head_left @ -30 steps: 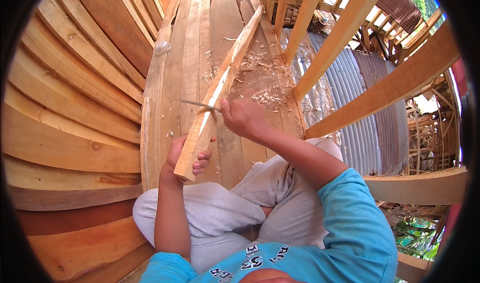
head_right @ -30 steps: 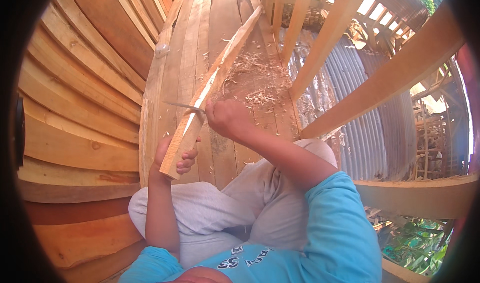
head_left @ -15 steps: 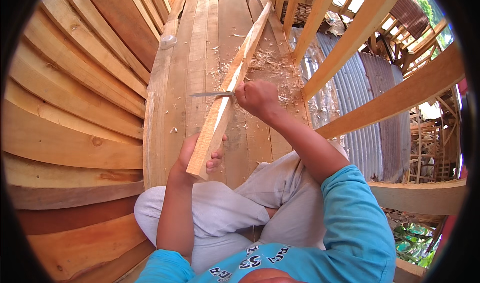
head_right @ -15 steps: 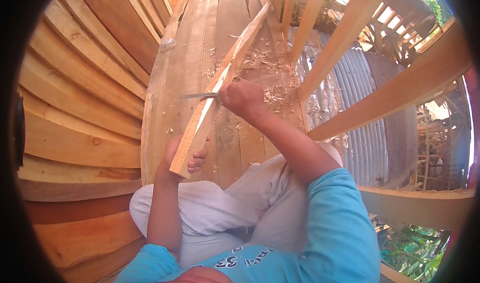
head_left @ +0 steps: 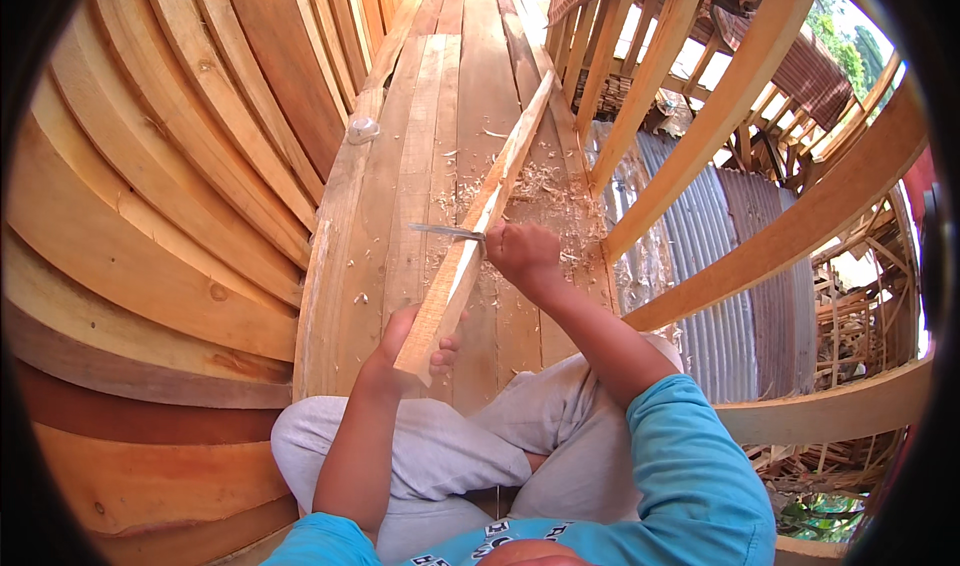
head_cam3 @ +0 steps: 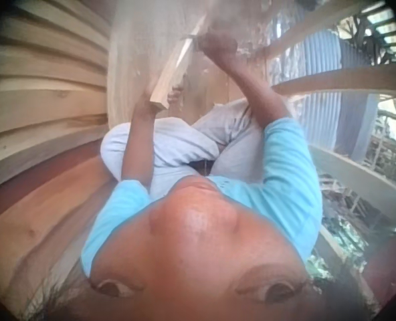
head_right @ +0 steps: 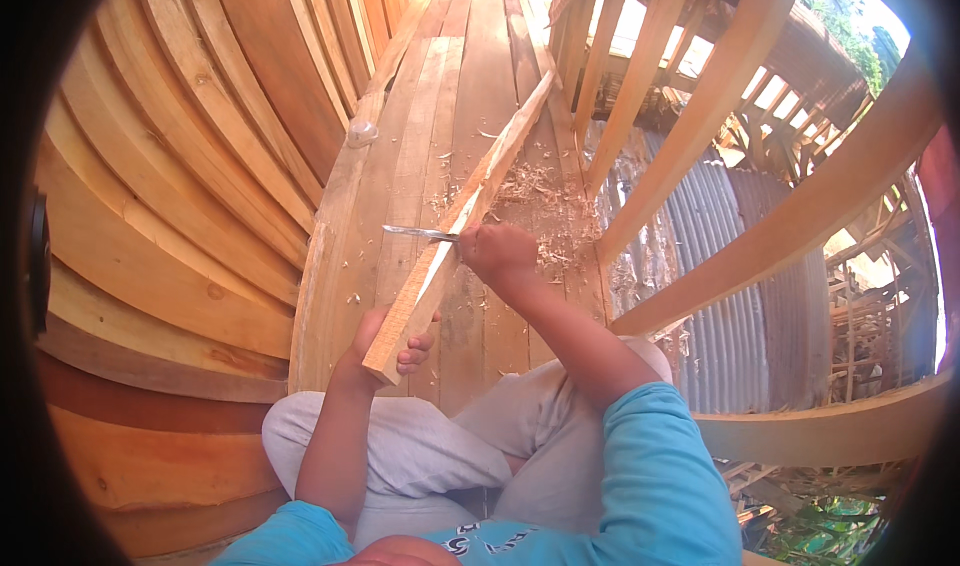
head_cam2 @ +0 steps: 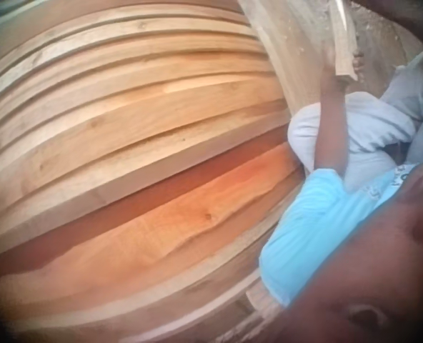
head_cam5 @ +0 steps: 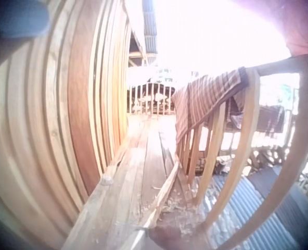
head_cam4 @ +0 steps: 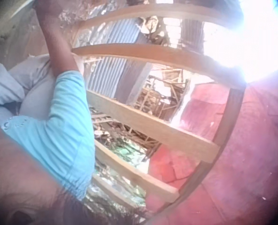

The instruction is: The person sits cross-legged on a wooden floor and uses a knife to shave thin layers off a rectangular wooden plank. They hold the plank with one hand and scrape the blade along its length, producing wood shavings that accumulate on the floor.

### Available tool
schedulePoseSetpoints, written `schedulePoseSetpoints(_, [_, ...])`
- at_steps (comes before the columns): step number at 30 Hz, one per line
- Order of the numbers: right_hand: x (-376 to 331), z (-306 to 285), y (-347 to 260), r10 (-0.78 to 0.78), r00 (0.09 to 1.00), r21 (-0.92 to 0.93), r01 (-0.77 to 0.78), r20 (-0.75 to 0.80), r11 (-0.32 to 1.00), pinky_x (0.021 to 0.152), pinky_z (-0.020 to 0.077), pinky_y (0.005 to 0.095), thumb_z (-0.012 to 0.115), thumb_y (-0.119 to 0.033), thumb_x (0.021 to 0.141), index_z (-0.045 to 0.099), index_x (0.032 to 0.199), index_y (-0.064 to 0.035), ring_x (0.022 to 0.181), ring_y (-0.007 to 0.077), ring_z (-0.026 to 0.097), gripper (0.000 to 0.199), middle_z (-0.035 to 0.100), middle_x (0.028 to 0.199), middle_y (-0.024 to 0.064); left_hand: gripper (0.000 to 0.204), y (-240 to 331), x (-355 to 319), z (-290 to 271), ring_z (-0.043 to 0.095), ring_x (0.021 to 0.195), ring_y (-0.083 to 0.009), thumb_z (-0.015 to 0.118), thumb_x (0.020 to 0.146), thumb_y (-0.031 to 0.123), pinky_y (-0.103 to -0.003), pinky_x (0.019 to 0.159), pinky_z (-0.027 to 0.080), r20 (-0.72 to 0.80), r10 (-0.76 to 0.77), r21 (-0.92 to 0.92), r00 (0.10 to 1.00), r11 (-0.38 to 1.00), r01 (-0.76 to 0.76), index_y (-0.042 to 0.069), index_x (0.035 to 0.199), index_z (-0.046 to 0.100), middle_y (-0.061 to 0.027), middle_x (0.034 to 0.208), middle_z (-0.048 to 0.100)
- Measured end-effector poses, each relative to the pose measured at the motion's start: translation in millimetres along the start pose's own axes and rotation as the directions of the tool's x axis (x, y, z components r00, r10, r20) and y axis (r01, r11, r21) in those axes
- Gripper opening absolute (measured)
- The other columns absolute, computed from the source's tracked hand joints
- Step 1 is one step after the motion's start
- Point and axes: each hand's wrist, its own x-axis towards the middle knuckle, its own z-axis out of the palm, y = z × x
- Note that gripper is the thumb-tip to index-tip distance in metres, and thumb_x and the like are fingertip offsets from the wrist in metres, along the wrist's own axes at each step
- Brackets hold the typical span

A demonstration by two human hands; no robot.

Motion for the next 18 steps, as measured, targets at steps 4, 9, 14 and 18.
schedulePoseSetpoints(4, [-19.5,-8.9,-22.5,-0.18,0.968,0.115,0.162,0.175,0.98,0.046,0.0488,0.0465,0.045,-0.031,0.094,0.065,0.054,-0.0046,0.044,0.0341,0.06,0.052,0.059,0.051,0.0166,0.047,6.3,-4.0,-8.2,0.049,0.046,-0.0145,0.032,0.103,0.036,-0.028,0.04,0.043,0.031,0.04,0.023,0.999,0.999,-0.04,-0.001,0.124,0.052,-0.0074,0.068,0.051])
schedulePoseSetpoints(9, [-3.4,4.8,-7.3,0.081,0.996,0.046,-0.083,0.042,0.995,0.046,0.0485,0.0468,0.047,-0.029,0.095,0.064,0.053,-0.0049,0.044,0.0336,0.06,0.051,0.057,0.048,0.017,0.047,5.6,-0.2,-3.5,0.05,0.047,-0.0143,0.032,0.102,0.035,-0.027,0.04,0.043,0.014,0.06,0.021,0.998,0.998,-0.06,-0.001,0.126,0.05,-0.008,0.07,0.052])
schedulePoseSetpoints(14, [0.2,0.1,5.9,-0.021,0.999,0.03,0.02,0.034,0.999,0.047,0.0492,0.0473,0.045,-0.029,0.096,0.065,0.055,-0.0041,0.047,0.0348,0.062,0.051,0.06,0.052,0.0172,0.048,-4.2,6.0,-0.4,0.05,0.047,-0.0143,0.031,0.102,0.036,-0.027,0.039,0.043,-0.013,0.069,0.073,0.998,0.995,-0.068,-0.001,0.128,0.049,-0.008,0.07,0.052])
schedulePoseSetpoints(18, [-7.4,4.9,-2.5,-0.031,0.996,0.051,0.027,0.08,0.998,0.047,0.0487,0.0462,0.046,-0.029,0.096,0.065,0.056,-0.0047,0.047,0.0362,0.061,0.051,0.059,0.052,0.0177,0.049,11.2,-0.5,-2.3,0.05,0.046,-0.0143,0.031,0.102,0.036,-0.027,0.039,0.042,0.035,0.046,0.014,0.998,0.999,-0.047,-0.001,0.13,0.049,-0.0076,0.07,0.051])
